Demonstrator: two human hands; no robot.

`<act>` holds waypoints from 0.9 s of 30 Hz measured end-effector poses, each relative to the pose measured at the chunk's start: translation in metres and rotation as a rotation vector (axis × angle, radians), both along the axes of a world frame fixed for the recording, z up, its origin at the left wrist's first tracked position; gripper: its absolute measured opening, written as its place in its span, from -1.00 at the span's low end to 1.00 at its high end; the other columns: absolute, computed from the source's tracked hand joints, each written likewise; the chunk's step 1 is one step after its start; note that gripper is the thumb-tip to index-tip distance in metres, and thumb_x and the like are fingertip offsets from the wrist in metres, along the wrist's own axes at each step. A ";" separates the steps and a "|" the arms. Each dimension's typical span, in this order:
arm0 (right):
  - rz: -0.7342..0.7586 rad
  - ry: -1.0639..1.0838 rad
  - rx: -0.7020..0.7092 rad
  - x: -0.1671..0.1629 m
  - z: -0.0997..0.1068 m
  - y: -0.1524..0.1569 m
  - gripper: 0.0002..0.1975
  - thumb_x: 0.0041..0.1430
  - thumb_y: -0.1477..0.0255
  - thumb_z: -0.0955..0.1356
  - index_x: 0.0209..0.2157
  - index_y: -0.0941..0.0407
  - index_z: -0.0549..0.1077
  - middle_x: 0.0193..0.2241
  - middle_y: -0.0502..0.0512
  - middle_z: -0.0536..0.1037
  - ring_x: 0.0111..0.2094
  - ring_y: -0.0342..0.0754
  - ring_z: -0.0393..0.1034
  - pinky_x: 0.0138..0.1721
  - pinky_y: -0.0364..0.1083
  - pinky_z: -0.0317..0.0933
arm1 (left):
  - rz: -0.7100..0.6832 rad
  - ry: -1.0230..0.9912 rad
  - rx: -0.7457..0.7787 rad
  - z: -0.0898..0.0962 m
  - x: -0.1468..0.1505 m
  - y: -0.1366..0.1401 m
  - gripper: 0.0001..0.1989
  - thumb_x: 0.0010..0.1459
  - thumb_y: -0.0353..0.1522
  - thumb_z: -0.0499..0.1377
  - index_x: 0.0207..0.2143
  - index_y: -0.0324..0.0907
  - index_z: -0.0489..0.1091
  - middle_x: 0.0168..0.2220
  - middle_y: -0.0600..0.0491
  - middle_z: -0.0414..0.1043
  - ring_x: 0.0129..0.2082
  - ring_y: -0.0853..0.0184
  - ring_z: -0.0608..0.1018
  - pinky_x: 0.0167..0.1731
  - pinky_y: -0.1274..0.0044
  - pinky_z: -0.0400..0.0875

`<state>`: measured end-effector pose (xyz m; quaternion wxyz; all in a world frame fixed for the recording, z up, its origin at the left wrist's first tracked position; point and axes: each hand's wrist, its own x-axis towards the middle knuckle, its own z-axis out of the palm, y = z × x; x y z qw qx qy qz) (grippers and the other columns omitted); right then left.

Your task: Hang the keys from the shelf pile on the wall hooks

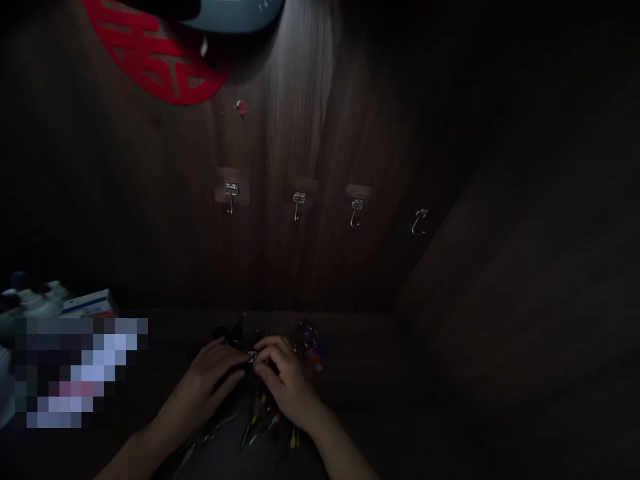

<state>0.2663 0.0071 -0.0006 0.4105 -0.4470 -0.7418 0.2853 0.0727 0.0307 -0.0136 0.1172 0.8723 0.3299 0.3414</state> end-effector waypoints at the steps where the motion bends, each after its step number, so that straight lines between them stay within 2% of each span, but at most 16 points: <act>1: -0.003 0.019 -0.005 -0.001 0.000 0.000 -0.90 0.23 0.45 0.24 -0.37 0.07 0.35 -0.15 0.08 0.40 -0.08 -0.07 0.28 -0.03 -0.04 0.13 | -0.007 -0.003 -0.008 0.000 0.000 0.000 -0.75 0.21 -0.39 0.07 -0.06 -0.03 0.35 -0.19 0.07 0.53 -0.16 0.31 0.53 0.11 0.20 0.20; 5: -0.021 0.092 -0.020 -0.005 0.001 0.000 -0.87 0.23 0.38 0.24 -0.39 0.08 0.35 -0.17 0.08 0.41 -0.10 -0.07 0.30 -0.04 -0.06 0.13 | -0.032 -0.052 -0.050 -0.004 0.002 0.000 -0.77 0.17 -0.38 0.13 -0.11 0.00 0.39 -0.23 0.10 0.55 -0.19 0.33 0.54 0.12 0.21 0.19; 8: -0.050 0.175 -0.045 -0.006 0.001 0.000 -0.85 0.25 0.34 0.23 -0.35 0.07 0.36 -0.21 0.07 0.45 -0.12 -0.07 0.33 -0.07 -0.08 0.16 | 0.074 -0.206 -0.138 -0.005 0.005 -0.001 -0.85 0.11 -0.33 0.18 -0.24 -0.02 0.46 -0.28 0.10 0.57 -0.21 0.28 0.56 0.06 0.25 0.28; 11: -0.089 0.229 -0.118 -0.005 -0.001 0.001 -0.82 0.25 0.31 0.21 -0.22 0.06 0.37 -0.22 0.07 0.48 -0.11 -0.07 0.35 -0.08 -0.08 0.19 | 0.228 -0.432 -0.364 0.001 0.008 -0.002 -0.85 0.04 -0.24 0.20 -0.34 -0.08 0.49 -0.34 0.07 0.58 -0.24 0.23 0.58 -0.17 0.39 0.46; 14: -0.083 0.241 -0.174 -0.006 -0.004 0.002 -0.79 0.24 0.28 0.22 -0.17 0.06 0.38 -0.19 0.08 0.51 -0.08 -0.04 0.37 -0.05 -0.04 0.21 | 0.227 -0.621 -0.599 0.010 0.008 -0.002 -0.80 0.01 -0.21 0.20 -0.37 -0.14 0.47 -0.43 0.09 0.58 -0.38 0.27 0.60 -0.35 0.51 0.50; 17: -0.023 0.276 -0.231 -0.011 -0.005 0.001 -0.77 0.23 0.29 0.23 -0.12 0.04 0.36 -0.17 0.08 0.52 -0.06 -0.02 0.38 -0.03 0.00 0.21 | 0.214 -0.711 -0.718 0.014 0.007 -0.001 -0.76 -0.04 -0.19 0.23 -0.40 -0.17 0.46 -0.46 0.09 0.58 -0.40 0.28 0.60 -0.36 0.53 0.49; 20: 0.028 0.318 -0.266 -0.017 -0.005 -0.002 -0.79 0.17 0.32 0.29 -0.15 0.04 0.33 -0.18 0.07 0.52 -0.06 0.00 0.38 -0.03 0.01 0.21 | 0.210 -0.716 -0.755 0.010 0.008 0.000 -0.73 -0.07 -0.16 0.25 -0.41 -0.18 0.45 -0.49 0.09 0.57 -0.43 0.29 0.59 -0.40 0.54 0.47; 22: 0.007 0.328 -0.251 -0.020 -0.006 -0.003 -0.80 0.07 0.34 0.35 -0.24 0.06 0.31 -0.21 0.06 0.51 -0.11 0.00 0.38 -0.08 0.00 0.22 | 0.191 -0.718 -0.754 0.007 0.009 0.000 -0.73 -0.08 -0.17 0.26 -0.40 -0.18 0.44 -0.50 0.10 0.56 -0.45 0.30 0.58 -0.41 0.55 0.46; 27: -0.033 0.381 -0.276 -0.022 -0.013 -0.003 -0.73 -0.06 0.41 0.41 -0.36 0.07 0.23 -0.36 -0.04 0.46 -0.29 -0.07 0.35 -0.25 -0.10 0.20 | 0.183 -0.628 -0.602 0.005 0.013 -0.002 -0.79 -0.07 -0.19 0.27 -0.47 -0.15 0.46 -0.49 0.11 0.53 -0.42 0.29 0.57 -0.37 0.54 0.46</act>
